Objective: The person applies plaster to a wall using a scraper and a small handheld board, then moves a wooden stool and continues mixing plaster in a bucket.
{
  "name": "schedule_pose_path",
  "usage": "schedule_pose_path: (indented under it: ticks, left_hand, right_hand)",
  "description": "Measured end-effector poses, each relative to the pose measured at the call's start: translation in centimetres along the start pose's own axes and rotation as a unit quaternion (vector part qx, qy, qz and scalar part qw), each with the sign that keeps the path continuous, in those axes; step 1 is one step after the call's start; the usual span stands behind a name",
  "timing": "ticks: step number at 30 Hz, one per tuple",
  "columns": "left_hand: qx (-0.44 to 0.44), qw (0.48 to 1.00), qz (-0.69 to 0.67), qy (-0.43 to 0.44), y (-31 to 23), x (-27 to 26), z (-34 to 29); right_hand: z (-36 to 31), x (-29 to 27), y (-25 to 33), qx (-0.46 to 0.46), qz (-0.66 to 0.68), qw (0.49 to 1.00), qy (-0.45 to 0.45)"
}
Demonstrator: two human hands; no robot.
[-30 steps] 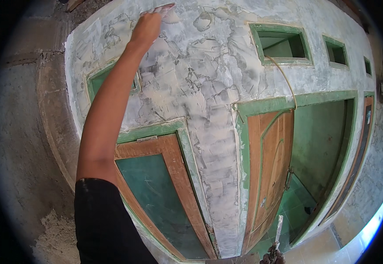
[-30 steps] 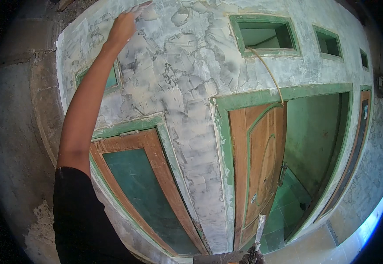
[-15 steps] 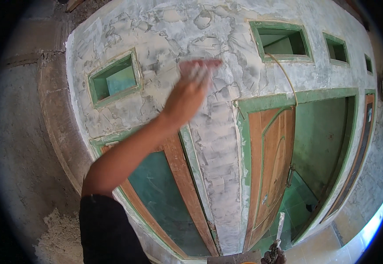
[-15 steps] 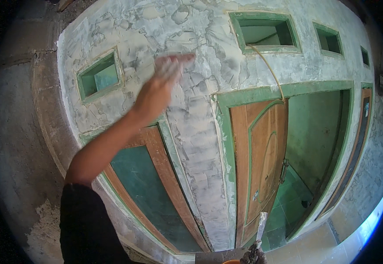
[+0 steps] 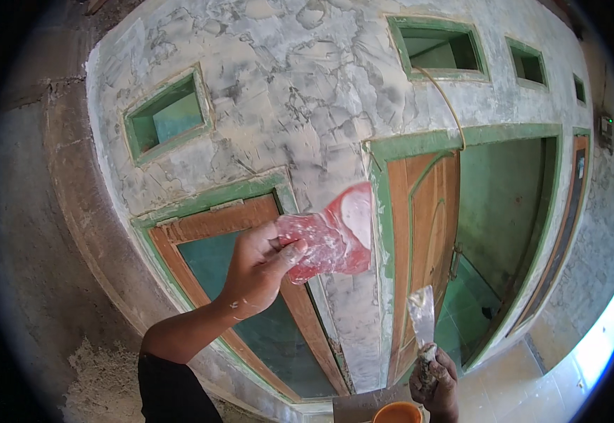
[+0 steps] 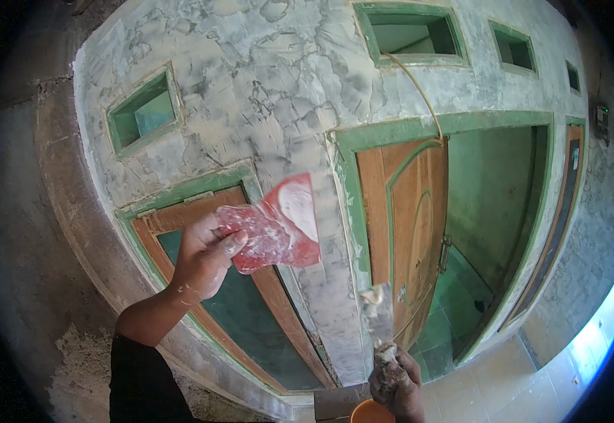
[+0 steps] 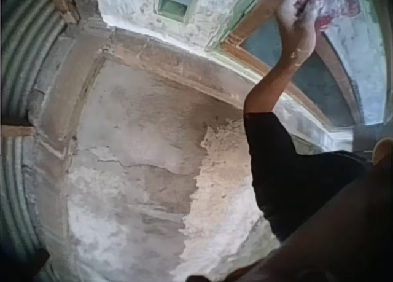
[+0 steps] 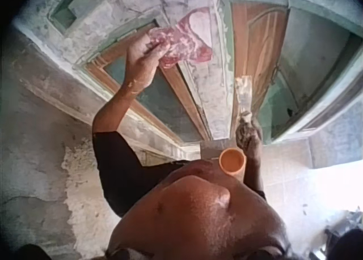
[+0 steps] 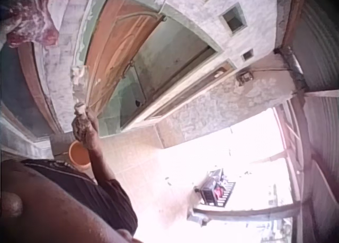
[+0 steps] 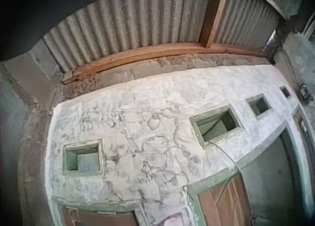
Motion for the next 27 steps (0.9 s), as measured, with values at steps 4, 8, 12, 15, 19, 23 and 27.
schedule_pose_path:
  ticks: [4, 8, 12, 15, 19, 23, 27]
  left_hand:
    - [-0.008, 0.985, -0.171, -0.01, 1.4, -0.1, -1.5]
    - [-0.003, 0.982, -0.191, -0.007, 2.1, 0.3, -2.5]
    - [-0.008, 0.977, -0.215, 0.007, 2.3, 1.0, -3.0]
    - [0.015, 0.993, -0.119, 0.018, 2.2, 1.4, -3.6]
    - [0.057, 0.981, 0.121, 0.139, 2.6, 4.3, -6.2]
    - [-0.012, 0.989, 0.098, 0.112, 4.6, 4.0, -5.8]
    - [-0.075, 0.994, -0.072, 0.024, 6.1, 2.1, -3.7]
  right_hand:
    - [0.9, 2.6, -0.9, 0.016, -0.021, 1.0, 0.011]
    - [1.1, 4.0, -1.3, 0.026, -0.023, 0.998, 0.044]
    - [1.0, 4.3, -1.3, 0.007, -0.057, 0.998, 0.023]
    - [0.8, 3.5, -1.3, 0.009, -0.107, 0.994, -0.013]
    - [1.3, 5.1, -0.4, 0.002, -0.102, 0.995, -0.002]
    - [1.7, 5.3, 0.5, -0.018, -0.113, 0.993, 0.019]
    - [0.1, 3.3, -1.4, 0.015, -0.145, 0.989, -0.012]
Point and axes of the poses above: each hand's wrist, its own z-axis towards the middle knuckle, its own x-axis out of the palm, y = z × x, the point moved 8 cm from there along z, towards the middle knuckle, and after that the axes turned 13 degrees about z, right-handed, at the moved point
